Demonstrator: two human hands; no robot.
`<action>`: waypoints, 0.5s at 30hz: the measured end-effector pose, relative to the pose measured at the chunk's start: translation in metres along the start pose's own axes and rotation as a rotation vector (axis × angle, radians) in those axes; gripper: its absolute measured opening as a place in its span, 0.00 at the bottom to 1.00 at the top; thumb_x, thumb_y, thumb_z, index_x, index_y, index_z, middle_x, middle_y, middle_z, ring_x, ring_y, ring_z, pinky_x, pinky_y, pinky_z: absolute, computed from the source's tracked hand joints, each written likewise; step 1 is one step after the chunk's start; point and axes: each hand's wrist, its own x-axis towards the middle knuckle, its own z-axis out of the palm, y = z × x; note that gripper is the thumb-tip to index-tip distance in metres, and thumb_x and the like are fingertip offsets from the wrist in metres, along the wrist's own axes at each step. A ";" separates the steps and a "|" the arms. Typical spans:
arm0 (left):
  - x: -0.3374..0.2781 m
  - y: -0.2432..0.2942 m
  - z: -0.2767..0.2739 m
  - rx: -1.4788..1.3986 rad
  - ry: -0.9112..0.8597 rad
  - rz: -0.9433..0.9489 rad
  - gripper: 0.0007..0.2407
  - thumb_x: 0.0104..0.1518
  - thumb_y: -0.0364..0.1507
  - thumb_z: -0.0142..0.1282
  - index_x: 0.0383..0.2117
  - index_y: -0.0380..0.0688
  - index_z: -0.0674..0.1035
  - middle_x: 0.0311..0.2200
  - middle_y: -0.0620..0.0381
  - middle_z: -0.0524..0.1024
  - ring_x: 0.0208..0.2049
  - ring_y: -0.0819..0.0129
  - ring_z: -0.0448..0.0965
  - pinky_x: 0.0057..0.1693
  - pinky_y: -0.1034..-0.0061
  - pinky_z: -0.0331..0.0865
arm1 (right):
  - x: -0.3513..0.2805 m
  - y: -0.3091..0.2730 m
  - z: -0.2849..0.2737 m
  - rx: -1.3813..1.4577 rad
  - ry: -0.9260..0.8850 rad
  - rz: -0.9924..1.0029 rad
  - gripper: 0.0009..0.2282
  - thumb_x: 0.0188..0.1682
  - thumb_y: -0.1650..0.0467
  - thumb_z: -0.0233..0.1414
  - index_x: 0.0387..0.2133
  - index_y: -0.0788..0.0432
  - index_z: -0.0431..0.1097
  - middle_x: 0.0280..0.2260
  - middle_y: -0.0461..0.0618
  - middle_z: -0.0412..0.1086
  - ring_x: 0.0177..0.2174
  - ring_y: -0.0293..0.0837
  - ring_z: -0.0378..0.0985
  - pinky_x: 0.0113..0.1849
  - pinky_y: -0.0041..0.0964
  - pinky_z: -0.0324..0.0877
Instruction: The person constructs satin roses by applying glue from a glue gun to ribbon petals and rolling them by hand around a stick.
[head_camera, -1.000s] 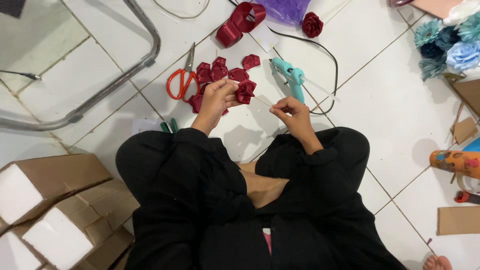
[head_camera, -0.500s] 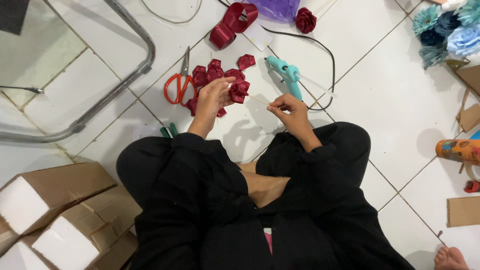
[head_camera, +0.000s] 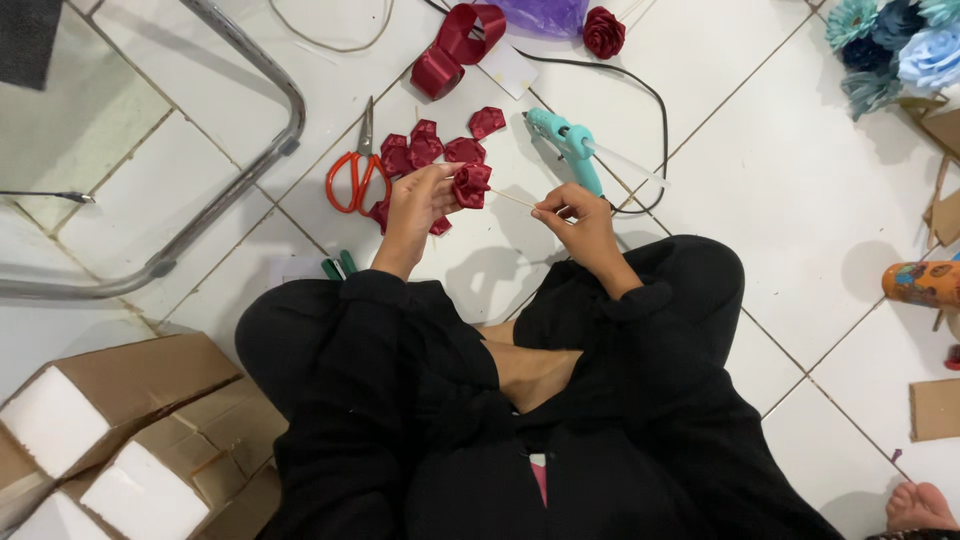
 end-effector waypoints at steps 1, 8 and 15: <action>0.001 -0.002 -0.001 0.002 -0.002 -0.002 0.13 0.54 0.35 0.55 0.41 0.43 0.82 0.29 0.52 0.81 0.29 0.68 0.83 0.42 0.71 0.78 | 0.000 0.001 0.000 0.000 0.003 0.002 0.05 0.40 0.77 0.64 0.27 0.58 0.76 0.26 0.46 0.72 0.28 0.39 0.76 0.32 0.31 0.72; -0.001 -0.001 0.002 0.015 0.019 0.020 0.12 0.54 0.34 0.56 0.40 0.40 0.81 0.27 0.54 0.79 0.28 0.69 0.81 0.41 0.71 0.79 | -0.001 0.003 0.002 -0.021 0.005 -0.058 0.05 0.39 0.78 0.63 0.26 0.60 0.75 0.25 0.49 0.72 0.26 0.42 0.75 0.29 0.32 0.71; -0.017 0.015 0.011 0.193 0.006 0.106 0.15 0.48 0.31 0.68 0.42 0.40 0.81 0.28 0.53 0.79 0.28 0.73 0.79 0.41 0.76 0.78 | -0.001 0.003 0.003 -0.070 0.003 -0.087 0.05 0.39 0.78 0.63 0.24 0.60 0.74 0.24 0.48 0.72 0.24 0.41 0.75 0.27 0.30 0.70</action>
